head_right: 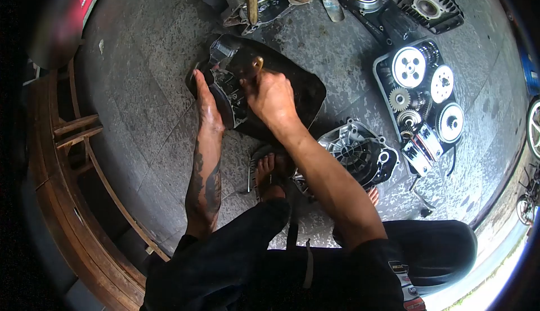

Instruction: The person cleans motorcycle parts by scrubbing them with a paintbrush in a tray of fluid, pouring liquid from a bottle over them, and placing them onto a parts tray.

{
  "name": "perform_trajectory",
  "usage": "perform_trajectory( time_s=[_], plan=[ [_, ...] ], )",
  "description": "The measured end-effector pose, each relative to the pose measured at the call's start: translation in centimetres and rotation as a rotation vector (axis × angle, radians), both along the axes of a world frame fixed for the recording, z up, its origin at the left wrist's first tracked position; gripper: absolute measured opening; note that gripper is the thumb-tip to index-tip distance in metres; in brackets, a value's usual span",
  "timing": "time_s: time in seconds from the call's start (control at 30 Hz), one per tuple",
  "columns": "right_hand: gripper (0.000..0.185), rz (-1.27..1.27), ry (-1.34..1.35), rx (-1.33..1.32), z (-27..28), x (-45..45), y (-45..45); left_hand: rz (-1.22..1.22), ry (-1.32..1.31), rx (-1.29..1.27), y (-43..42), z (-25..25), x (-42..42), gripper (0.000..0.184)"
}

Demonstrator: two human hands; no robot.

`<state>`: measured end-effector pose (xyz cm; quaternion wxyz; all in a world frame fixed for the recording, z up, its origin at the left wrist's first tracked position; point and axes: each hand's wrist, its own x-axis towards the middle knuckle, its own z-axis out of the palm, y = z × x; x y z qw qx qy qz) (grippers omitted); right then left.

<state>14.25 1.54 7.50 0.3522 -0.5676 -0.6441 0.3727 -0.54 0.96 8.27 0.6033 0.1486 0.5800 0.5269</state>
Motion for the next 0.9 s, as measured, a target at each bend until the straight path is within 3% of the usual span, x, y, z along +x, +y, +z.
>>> perform_trajectory(
  time_s=[0.13, 0.2, 0.23, 0.27, 0.37, 0.57, 0.7, 0.77, 0.8, 0.87, 0.9],
  plan=[
    [0.023, 0.064, -0.118, -0.070, 0.6, 0.7, -0.1, 0.017, -0.083, 0.008, -0.1, -1.3, -0.9, 0.074],
    [0.027, 0.322, -0.408, -0.106, 1.2, 0.8, 0.3, -0.012, 0.061, 0.041, 0.1, -0.7, -1.0, 0.071],
    [0.048, 0.415, -0.454, -0.087, 1.3, 0.8, 0.3, -0.029, 0.118, 0.075, 0.0, 0.1, -0.9, 0.071],
    [0.048, 0.415, -0.451, -0.086, 1.6, 0.5, 0.4, -0.029, 0.121, 0.075, 0.0, 1.0, -0.9, 0.071],
    [0.072, 0.572, -0.549, -0.071, 2.6, -0.5, 0.8, -0.134, 0.091, 0.029, 0.2, 1.8, -1.3, 0.077],
    [0.074, 0.458, -0.579, 0.054, 1.0, -1.1, -0.4, -0.067, 0.274, 0.025, 0.7, 1.9, -0.7, 0.072],
    [0.063, 0.506, -0.567, -0.049, 0.8, -0.7, 0.0, -0.057, 0.301, 0.050, 0.5, 0.8, -0.7, 0.074],
    [0.046, 0.390, -0.503, -0.145, -0.5, -0.1, 0.3, 0.042, 0.267, 0.081, 0.9, 0.0, -0.9, 0.069],
    [0.022, 0.090, -0.200, 0.109, -1.0, 0.3, -0.3, 0.077, 0.255, 0.091, 1.1, -0.1, -1.0, 0.068],
    [0.024, 0.120, -0.397, -0.180, -1.4, 1.1, 0.3, 0.193, -0.072, -0.041, 1.8, 0.2, -1.0, 0.053],
    [0.024, 0.113, -0.396, -0.184, -1.8, 1.3, 0.3, 0.184, -0.071, -0.044, 1.4, 0.2, -1.2, 0.053]
  ],
)
